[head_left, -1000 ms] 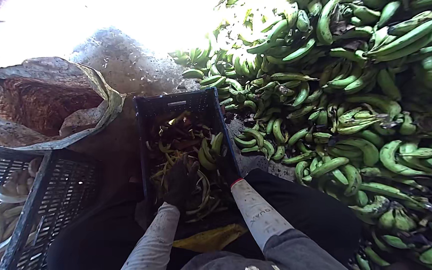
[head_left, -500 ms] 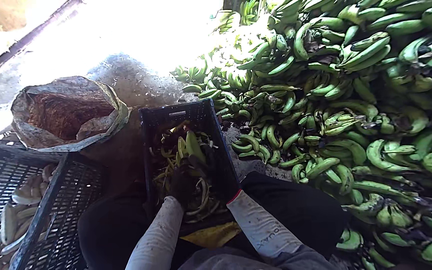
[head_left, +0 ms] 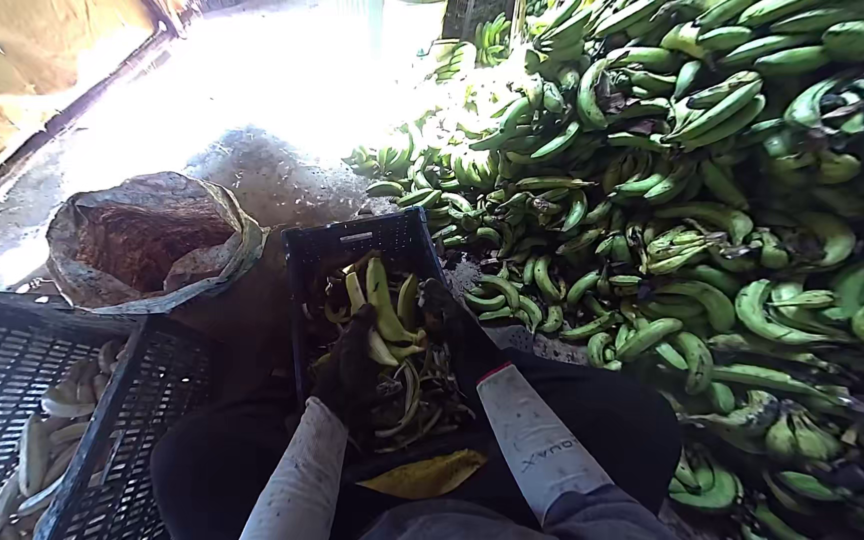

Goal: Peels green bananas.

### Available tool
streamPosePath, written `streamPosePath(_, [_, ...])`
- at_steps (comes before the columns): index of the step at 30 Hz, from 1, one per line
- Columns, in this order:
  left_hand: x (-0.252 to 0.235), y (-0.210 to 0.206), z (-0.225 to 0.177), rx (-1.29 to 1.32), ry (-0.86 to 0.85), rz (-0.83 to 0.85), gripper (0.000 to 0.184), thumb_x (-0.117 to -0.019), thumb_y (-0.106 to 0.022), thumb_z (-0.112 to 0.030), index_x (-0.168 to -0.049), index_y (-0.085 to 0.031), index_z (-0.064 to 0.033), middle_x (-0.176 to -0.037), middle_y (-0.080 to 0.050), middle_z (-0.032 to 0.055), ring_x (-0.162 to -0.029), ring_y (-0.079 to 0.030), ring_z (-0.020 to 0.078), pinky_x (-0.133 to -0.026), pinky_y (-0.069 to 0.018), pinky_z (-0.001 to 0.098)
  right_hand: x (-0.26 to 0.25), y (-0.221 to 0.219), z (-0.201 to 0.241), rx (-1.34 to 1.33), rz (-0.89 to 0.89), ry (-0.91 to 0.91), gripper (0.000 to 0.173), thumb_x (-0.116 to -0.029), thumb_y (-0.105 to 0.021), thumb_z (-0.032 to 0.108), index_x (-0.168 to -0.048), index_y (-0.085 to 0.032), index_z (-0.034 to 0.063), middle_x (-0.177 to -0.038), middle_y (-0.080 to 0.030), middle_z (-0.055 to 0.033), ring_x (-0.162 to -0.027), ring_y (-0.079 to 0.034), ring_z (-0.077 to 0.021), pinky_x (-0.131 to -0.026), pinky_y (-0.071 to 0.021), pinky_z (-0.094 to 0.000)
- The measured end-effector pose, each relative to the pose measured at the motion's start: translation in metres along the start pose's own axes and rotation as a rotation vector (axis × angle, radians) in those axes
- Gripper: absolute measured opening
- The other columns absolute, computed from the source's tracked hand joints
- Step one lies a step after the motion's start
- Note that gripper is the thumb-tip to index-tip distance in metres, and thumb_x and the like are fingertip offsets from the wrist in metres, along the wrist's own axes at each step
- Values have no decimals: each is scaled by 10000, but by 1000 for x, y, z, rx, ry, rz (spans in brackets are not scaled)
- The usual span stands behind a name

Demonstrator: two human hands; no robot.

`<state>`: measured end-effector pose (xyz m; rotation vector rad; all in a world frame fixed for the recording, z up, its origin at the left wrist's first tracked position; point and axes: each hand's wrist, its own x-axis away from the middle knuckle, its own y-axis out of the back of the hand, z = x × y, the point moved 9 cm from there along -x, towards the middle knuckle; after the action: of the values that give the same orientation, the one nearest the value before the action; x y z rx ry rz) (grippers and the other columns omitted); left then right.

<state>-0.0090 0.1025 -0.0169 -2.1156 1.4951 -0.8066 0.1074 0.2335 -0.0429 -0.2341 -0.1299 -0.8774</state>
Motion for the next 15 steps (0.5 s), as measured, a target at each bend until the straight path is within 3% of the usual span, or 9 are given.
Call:
streamPosePath(2, [7, -17, -2, -117, 33, 50, 459, -1086, -402, -403, -1325, -558, -43, -1087, -694, 144, -968, -698, 229, -847, -612, 424, 8, -16, 6, -119, 38, 60, 411, -1092, -374, 341, -1306, -608, 80, -1044, -709, -87, -874, -680, -116, -747, -586, -299])
streamPosePath(3, [9, -20, 1, -202, 43, 60, 473, -1091, -405, -414, -1336, -570, -45, -1119, -694, 137, -1000, -693, 223, -871, -605, 422, 12, -22, 16, -45, 47, 131, 338, -1084, -412, 267, -1282, -605, 74, -959, -691, -69, -794, -658, -96, -693, -577, -275])
streamPosePath(5, [11, -18, 9, -353, 22, 58, 496, -1088, -420, -435, -1347, -598, -51, -1180, -694, 135, -1056, -688, 222, -912, -598, 428, 10, -30, 15, 101, 87, 135, 332, -1079, -443, 266, -1305, -609, 89, -1009, -683, -41, -870, -652, -79, -787, -572, -280])
streamPosePath(8, [10, -11, 13, -395, 21, -105, 436, -1079, -467, -373, -1311, -610, -32, -1130, -702, 126, -1012, -697, 204, -875, -607, 400, 6, -32, 2, -227, 35, 20, 344, -1094, -406, 292, -1256, -621, 77, -1002, -696, -24, -892, -663, -75, -806, -577, -274])
streamPosePath(10, [10, 0, 7, -294, 1, -261, 353, -1068, -528, -266, -1286, -584, 6, -1058, -705, 135, -946, -701, 207, -831, -609, 382, 7, -23, -1, -429, 9, 91, 425, -1108, -325, 312, -1346, -570, 60, -1128, -699, -76, -1005, -676, -135, -871, -582, -336])
streamPosePath(12, [13, 5, -7, -173, -106, -385, 300, -1059, -553, -183, -1242, -569, 55, -951, -724, 183, -851, -730, 265, -764, -630, 418, 3, -17, -2, -622, 9, 118, 435, -1101, -269, 365, -1243, -588, 106, -1059, -696, -57, -968, -678, -147, -849, -582, -352])
streamPosePath(13, [18, 1, -17, -141, -184, -408, 277, -1053, -553, -141, -1251, -541, 53, -910, -719, 186, -806, -733, 276, -734, -635, 426, 0, -14, -2, -683, -42, 84, 421, -1090, -276, 410, -1115, -599, 141, -937, -684, -27, -864, -676, -137, -776, -587, -345])
streamPosePath(14, [25, -5, -28, -158, -260, -419, 280, -1039, -565, -109, -1275, -521, 34, -896, -706, 164, -782, -725, 263, -718, -635, 416, 2, -3, -2, -616, -166, 41, 406, -1094, -292, 435, -1063, -580, 150, -857, -658, -9, -769, -662, -125, -689, -585, -328])
streamPosePath(15, [32, -13, -37, -211, -328, -417, 294, -1015, -581, -86, -1282, -505, 8, -894, -693, 129, -767, -715, 236, -714, -632, 401, 7, 12, -1, -461, -302, 6, 413, -1089, -333, 454, -1100, -583, 125, -843, -635, -22, -718, -634, -131, -631, -562, -328])
